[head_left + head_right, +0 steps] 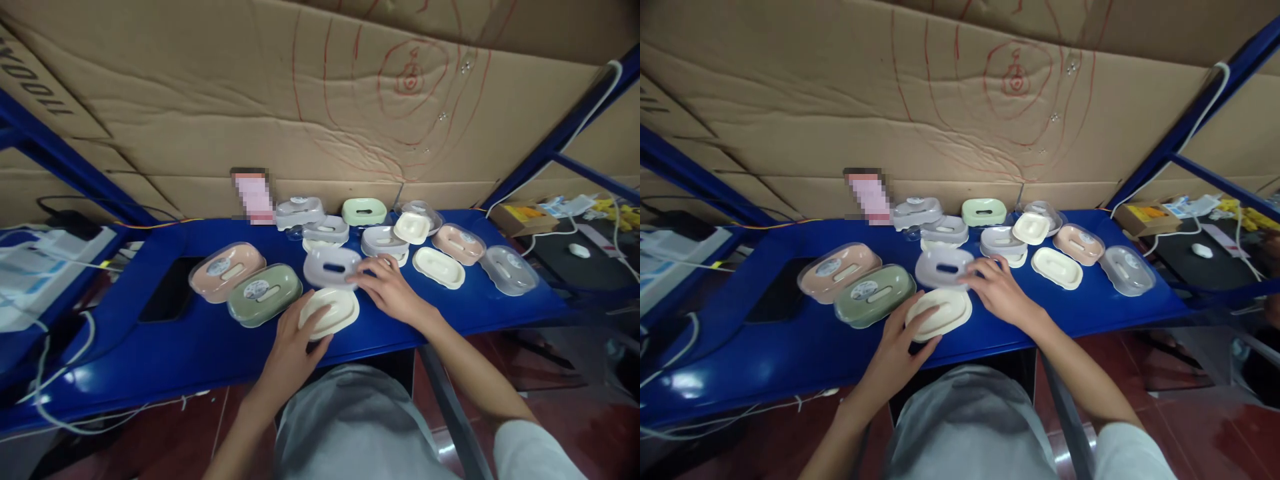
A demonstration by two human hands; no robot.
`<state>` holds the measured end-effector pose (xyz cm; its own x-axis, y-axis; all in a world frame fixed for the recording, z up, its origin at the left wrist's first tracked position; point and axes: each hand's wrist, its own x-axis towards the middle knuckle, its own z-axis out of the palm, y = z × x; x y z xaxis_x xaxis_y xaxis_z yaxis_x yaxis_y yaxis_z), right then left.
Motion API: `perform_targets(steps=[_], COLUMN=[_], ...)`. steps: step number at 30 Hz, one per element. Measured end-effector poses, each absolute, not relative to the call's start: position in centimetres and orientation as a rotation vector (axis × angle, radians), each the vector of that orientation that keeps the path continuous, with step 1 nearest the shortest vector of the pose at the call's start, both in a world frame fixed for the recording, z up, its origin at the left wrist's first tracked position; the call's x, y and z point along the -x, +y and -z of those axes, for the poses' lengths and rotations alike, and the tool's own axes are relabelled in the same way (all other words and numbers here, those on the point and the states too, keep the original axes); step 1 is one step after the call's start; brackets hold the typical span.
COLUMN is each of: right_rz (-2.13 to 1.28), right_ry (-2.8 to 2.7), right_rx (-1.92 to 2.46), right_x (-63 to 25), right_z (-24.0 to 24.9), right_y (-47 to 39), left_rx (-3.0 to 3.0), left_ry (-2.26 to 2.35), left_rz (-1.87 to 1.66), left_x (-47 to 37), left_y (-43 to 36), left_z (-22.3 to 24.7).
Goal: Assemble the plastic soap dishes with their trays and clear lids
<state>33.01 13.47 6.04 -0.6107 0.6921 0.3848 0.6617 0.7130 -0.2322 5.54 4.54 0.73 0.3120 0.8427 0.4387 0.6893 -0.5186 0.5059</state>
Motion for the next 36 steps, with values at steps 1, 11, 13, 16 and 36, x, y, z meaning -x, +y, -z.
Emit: perform_targets(steps=[1, 11, 13, 16, 36], right_rz=[-0.146, -0.496, -0.514, -0.562, -0.186], right_ry=[-2.438, -2.514, -2.568, -2.596, -2.650], right_rx=[1.034, 0.925, 0.874, 0.777, 0.643], right_x=[-33.8, -31.6, -31.1, -31.1, -33.2], right_z=[-5.8, -5.6, -6.2, -6.2, -3.1], right_y=[12.1, 8.2, 8.6, 9.3, 11.0], left_rx=[-2.290, -2.160, -2.200, -2.352, -2.626], left_ry=[1.420, 1.382, 1.392, 1.399, 1.516], left_rz=[-0.999, -0.959, -0.956, -0.997, -0.941], left_x=[-5.5, -5.3, -5.2, -5.2, -6.4], left_y=[4.5, 4.9, 5.1, 5.2, 4.5], left_z=[-0.7, -0.6, -0.5, 0.0, -0.8])
